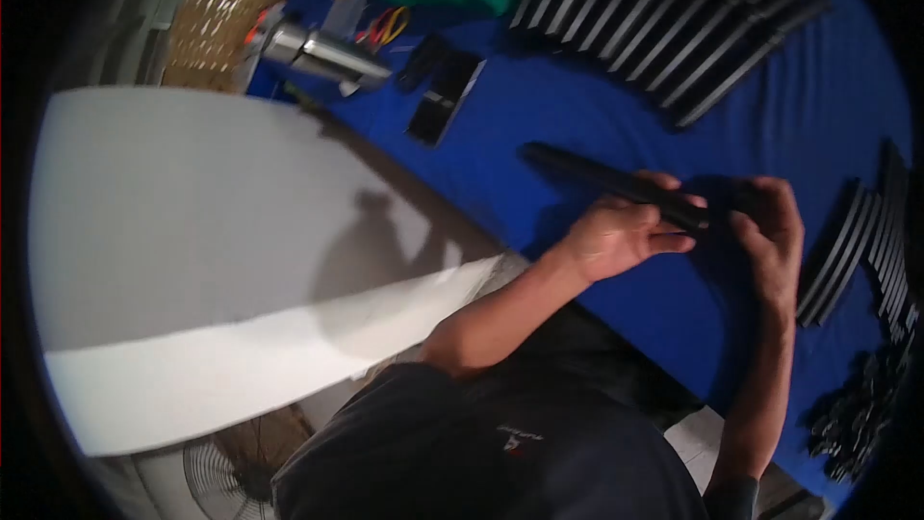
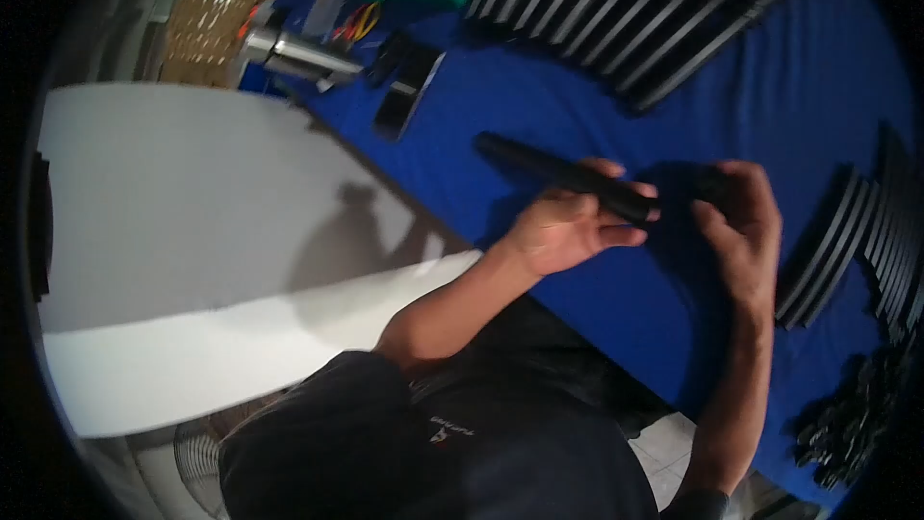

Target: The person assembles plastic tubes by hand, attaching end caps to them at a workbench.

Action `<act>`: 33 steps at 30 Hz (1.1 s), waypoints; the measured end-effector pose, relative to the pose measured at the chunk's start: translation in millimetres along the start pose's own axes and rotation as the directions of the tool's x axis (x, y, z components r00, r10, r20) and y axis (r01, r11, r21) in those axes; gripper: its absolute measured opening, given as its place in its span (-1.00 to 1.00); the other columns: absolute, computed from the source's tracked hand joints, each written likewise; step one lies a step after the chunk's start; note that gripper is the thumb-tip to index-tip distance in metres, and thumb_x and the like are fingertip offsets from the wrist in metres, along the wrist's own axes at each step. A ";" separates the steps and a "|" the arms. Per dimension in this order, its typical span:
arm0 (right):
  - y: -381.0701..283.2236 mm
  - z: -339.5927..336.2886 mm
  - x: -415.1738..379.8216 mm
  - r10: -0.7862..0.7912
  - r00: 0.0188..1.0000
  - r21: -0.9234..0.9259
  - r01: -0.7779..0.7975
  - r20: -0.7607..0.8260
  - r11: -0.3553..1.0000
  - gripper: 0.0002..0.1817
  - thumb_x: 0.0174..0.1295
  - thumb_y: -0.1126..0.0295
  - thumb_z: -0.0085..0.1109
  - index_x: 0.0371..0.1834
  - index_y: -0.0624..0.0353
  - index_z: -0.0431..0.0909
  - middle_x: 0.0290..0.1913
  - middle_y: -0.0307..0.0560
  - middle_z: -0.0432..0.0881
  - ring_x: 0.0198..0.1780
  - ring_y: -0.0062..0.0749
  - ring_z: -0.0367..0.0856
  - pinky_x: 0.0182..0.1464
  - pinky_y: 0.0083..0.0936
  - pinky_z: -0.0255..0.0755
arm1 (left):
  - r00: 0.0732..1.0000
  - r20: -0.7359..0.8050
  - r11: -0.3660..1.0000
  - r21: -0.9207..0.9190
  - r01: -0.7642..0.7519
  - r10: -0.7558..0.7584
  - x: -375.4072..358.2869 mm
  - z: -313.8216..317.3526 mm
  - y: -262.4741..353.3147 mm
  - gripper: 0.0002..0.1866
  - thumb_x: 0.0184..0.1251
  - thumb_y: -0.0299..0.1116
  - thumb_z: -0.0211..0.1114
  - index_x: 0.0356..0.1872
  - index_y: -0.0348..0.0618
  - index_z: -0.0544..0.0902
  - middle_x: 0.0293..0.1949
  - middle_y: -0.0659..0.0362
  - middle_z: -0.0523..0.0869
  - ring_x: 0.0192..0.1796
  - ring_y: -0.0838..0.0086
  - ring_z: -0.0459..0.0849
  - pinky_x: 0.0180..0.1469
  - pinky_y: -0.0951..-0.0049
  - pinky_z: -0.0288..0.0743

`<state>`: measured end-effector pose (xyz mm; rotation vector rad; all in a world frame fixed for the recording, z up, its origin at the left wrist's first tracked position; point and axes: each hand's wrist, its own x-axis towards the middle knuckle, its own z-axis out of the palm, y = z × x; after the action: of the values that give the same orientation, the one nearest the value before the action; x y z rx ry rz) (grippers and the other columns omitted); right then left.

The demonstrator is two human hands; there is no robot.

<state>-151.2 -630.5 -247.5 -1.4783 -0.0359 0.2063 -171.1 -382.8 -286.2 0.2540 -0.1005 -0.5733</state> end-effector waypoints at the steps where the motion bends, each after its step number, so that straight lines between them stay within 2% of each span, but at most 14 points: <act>1: -1.9 1.8 -1.5 -0.013 1.000 0.035 0.012 0.007 0.999 -0.57 0.22 0.57 0.31 0.17 0.23 0.48 0.06 -0.17 0.59 0.11 -0.50 0.56 0.22 -0.49 0.44 | 1.000 -0.004 1.000 0.025 0.008 -0.008 0.5 -2.5 3.2 -0.52 0.44 -0.41 0.36 0.35 0.02 0.53 0.37 -0.13 0.56 0.40 -0.10 0.54 0.38 -0.15 0.55; 3: -4.9 1.0 -1.8 -0.046 0.993 0.070 0.038 0.112 0.997 -0.53 0.21 0.56 0.35 0.21 0.24 0.51 0.07 -0.16 0.60 0.11 -0.49 0.57 0.22 -0.49 0.44 | 0.998 0.056 1.000 -0.023 0.009 -0.008 -2.6 0.2 4.6 -0.51 0.42 -0.42 0.38 0.35 0.02 0.54 0.35 -0.13 0.58 0.38 -0.04 0.58 0.34 -0.09 0.59; 5: -4.1 4.0 -2.2 -0.032 0.978 0.208 -0.011 0.205 0.978 -0.52 0.21 0.57 0.36 0.23 0.24 0.55 0.06 -0.18 0.59 0.09 -0.52 0.58 0.19 -0.51 0.47 | 0.994 0.111 0.998 -0.054 0.028 -0.022 -8.6 -2.8 6.9 -0.49 0.44 -0.41 0.37 0.38 0.07 0.52 0.37 -0.13 0.56 0.39 -0.05 0.57 0.39 -0.14 0.53; 7: -6.3 3.2 -2.0 0.005 0.962 0.198 -0.061 0.273 0.978 -0.54 0.21 0.59 0.36 0.21 0.25 0.59 0.04 -0.19 0.59 0.06 -0.54 0.58 0.13 -0.53 0.49 | 0.990 0.134 0.995 -0.092 0.048 -0.035 -15.2 0.9 9.6 -0.49 0.45 -0.42 0.36 0.39 0.08 0.51 0.38 -0.13 0.55 0.40 -0.05 0.56 0.41 -0.17 0.49; 8: -5.6 3.3 -1.4 -0.039 0.960 0.132 0.002 0.278 0.991 -0.56 0.21 0.58 0.36 0.20 0.25 0.62 0.03 -0.19 0.57 0.05 -0.55 0.57 0.09 -0.53 0.52 | 0.989 0.141 0.993 -0.107 0.049 -0.033 -15.8 2.5 10.5 -0.49 0.45 -0.42 0.36 0.39 0.09 0.51 0.38 -0.13 0.55 0.40 -0.05 0.56 0.43 -0.19 0.47; 12: -16.9 1.0 -2.2 -0.057 0.941 0.094 0.027 0.333 0.995 -0.53 0.22 0.55 0.38 0.24 0.26 0.61 0.06 -0.14 0.53 0.05 -0.48 0.58 0.12 -0.46 0.55 | 0.992 0.124 0.984 -0.171 0.047 -0.025 -15.5 5.0 13.1 -0.51 0.46 -0.41 0.35 0.37 0.08 0.53 0.40 -0.14 0.53 0.42 -0.05 0.54 0.43 -0.19 0.46; 15: -6.3 3.0 -0.5 -0.136 0.958 0.085 0.118 0.253 0.989 -0.55 0.24 0.50 0.37 0.23 0.25 0.60 -0.02 -0.15 0.56 -0.04 -0.48 0.58 0.03 -0.47 0.54 | 1.000 0.001 1.000 -0.004 0.006 -0.006 -2.4 3.3 16.7 -0.54 0.46 -0.41 0.35 0.35 0.04 0.55 0.38 -0.12 0.55 0.43 0.01 0.54 0.44 -0.17 0.47; 16: -3.2 3.4 0.1 -0.136 0.963 0.046 0.129 0.231 0.991 -0.56 0.25 0.47 0.37 0.21 0.25 0.60 -0.05 -0.15 0.57 -0.08 -0.49 0.58 -0.01 -0.47 0.53 | 1.000 -0.024 0.992 0.126 -0.015 0.018 6.9 4.4 17.3 -0.58 0.47 -0.41 0.34 0.31 0.01 0.57 0.34 -0.11 0.59 0.42 0.04 0.56 0.43 -0.15 0.48; 19: -5.1 1.6 0.0 -0.133 0.975 -0.077 0.148 0.178 0.986 -0.60 0.28 0.41 0.37 0.16 0.26 0.61 -0.15 -0.15 0.58 -0.18 -0.50 0.56 -0.13 -0.46 0.48 | 0.994 -0.062 0.960 0.273 -0.064 0.084 27.2 3.1 14.2 -0.62 0.46 -0.41 0.34 0.26 0.01 0.58 0.31 -0.10 0.63 0.40 0.03 0.58 0.43 -0.13 0.50; 21: -12.1 1.6 0.1 -0.130 0.977 -0.152 0.156 0.168 0.976 -0.63 0.29 0.38 0.37 0.13 0.26 0.61 -0.21 -0.15 0.58 -0.24 -0.49 0.54 -0.19 -0.45 0.45 | 0.995 -0.055 0.945 0.320 -0.064 0.086 32.8 2.5 12.6 -0.65 0.46 -0.46 0.33 0.22 -0.04 0.59 0.30 -0.09 0.64 0.37 0.05 0.61 0.42 -0.08 0.52; 25: 9.8 5.8 3.8 -0.147 0.982 -0.014 0.150 0.121 0.989 -0.63 0.28 0.38 0.38 0.11 0.27 0.61 -0.22 -0.13 0.58 -0.27 -0.45 0.53 -0.20 -0.42 0.45 | 0.990 -0.093 0.902 0.429 -0.055 0.104 36.4 11.3 8.0 -0.66 0.45 -0.50 0.32 0.19 -0.09 0.58 0.27 -0.11 0.65 0.35 0.10 0.62 0.41 -0.02 0.54; 28: 8.5 4.7 4.6 -0.172 0.976 -0.111 0.187 0.135 0.976 -0.61 0.27 0.38 0.38 0.12 0.28 0.61 -0.20 -0.08 0.60 -0.26 -0.39 0.57 -0.19 -0.40 0.47 | 0.980 -0.135 0.879 0.472 -0.063 0.143 35.4 15.1 6.1 -0.67 0.44 -0.52 0.33 0.18 -0.13 0.59 0.24 -0.12 0.66 0.34 0.12 0.63 0.39 0.02 0.56; 31: -8.4 5.9 0.0 -0.138 0.981 -0.250 0.168 0.134 0.954 -0.60 0.29 0.37 0.37 0.14 0.30 0.60 -0.16 0.01 0.63 -0.21 -0.25 0.64 -0.13 -0.36 0.51 | 0.967 -0.188 0.882 0.468 -0.064 0.171 32.2 18.5 2.8 -0.69 0.43 -0.54 0.34 0.16 -0.19 0.59 0.21 -0.12 0.68 0.31 0.15 0.66 0.36 0.05 0.60; 33: -17.0 7.5 -0.1 -0.182 0.972 -0.330 0.221 0.146 0.918 -0.61 0.30 0.38 0.35 0.15 0.31 0.60 -0.12 0.07 0.65 -0.15 -0.14 0.67 -0.09 -0.31 0.54 | 0.961 -0.203 0.881 0.467 -0.071 0.185 33.5 20.1 1.1 -0.70 0.43 -0.55 0.34 0.14 -0.23 0.59 0.18 -0.13 0.70 0.28 0.16 0.68 0.32 0.08 0.64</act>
<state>-150.5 -624.5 -229.9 -1.7986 -0.3302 0.1182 -145.8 -404.4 -265.7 0.7712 -0.0129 -0.3736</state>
